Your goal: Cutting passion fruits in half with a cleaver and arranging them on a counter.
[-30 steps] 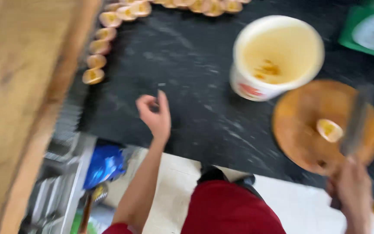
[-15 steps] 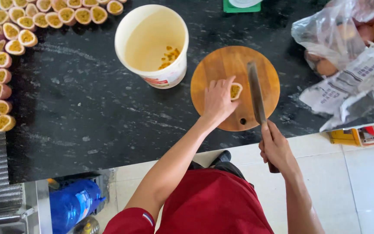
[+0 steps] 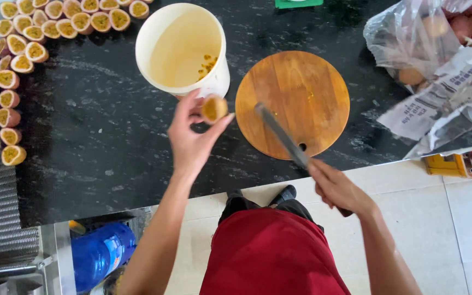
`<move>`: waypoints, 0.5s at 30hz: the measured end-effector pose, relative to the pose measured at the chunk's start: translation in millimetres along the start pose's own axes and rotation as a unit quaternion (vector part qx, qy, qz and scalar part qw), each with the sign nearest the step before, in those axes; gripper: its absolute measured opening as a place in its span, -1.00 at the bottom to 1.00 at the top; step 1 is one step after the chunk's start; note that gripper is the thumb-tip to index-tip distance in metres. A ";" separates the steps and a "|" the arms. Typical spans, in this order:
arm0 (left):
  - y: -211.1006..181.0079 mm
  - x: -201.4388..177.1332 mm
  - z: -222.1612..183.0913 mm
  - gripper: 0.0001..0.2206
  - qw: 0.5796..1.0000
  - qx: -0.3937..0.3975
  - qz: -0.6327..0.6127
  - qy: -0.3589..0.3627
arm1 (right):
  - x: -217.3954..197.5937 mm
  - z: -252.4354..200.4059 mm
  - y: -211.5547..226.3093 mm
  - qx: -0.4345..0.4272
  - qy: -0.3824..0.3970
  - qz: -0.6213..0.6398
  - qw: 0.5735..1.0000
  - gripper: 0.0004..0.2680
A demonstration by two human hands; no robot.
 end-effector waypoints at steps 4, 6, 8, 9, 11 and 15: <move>48.7 -72.3 -13.8 -0.38 0.996 -0.032 0.026 -0.079 | -38.8 14.0 -25.8 0.051 -0.087 0.021 0.995 -0.73; 74.5 -112.3 -22.1 -0.37 0.991 -0.048 0.046 -0.113 | -49.8 15.8 -24.2 0.041 -0.107 0.039 0.993 -0.73; 100.1 -155.9 -30.4 -0.36 0.985 -0.065 0.066 -0.147 | -56.6 17.5 -21.5 0.030 -0.127 0.056 0.990 -0.71; 114.5 -182.3 -35.1 -0.35 0.977 -0.082 0.100 -0.171 | -55.3 18.7 -16.5 0.008 -0.129 0.070 0.989 -0.72; 147.8 -229.4 -46.2 -0.34 0.966 -0.103 0.135 -0.196 | -51.1 19.4 -11.2 -0.013 -0.128 0.079 0.988 -0.71; 218.6 -321.4 -79.2 -0.37 0.931 -0.097 0.192 -0.294 | -38.6 26.1 7.7 -0.043 -0.136 0.108 0.984 -0.75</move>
Point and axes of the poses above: each hand's wrist, its own z-axis towards the middle knuckle, its own x-axis out of the palm, y = z × x, the point moved 10 cm from there along z, towards the middle knuckle, and after that the axes turned 10 degrees about -y, right-handed, at the moved point
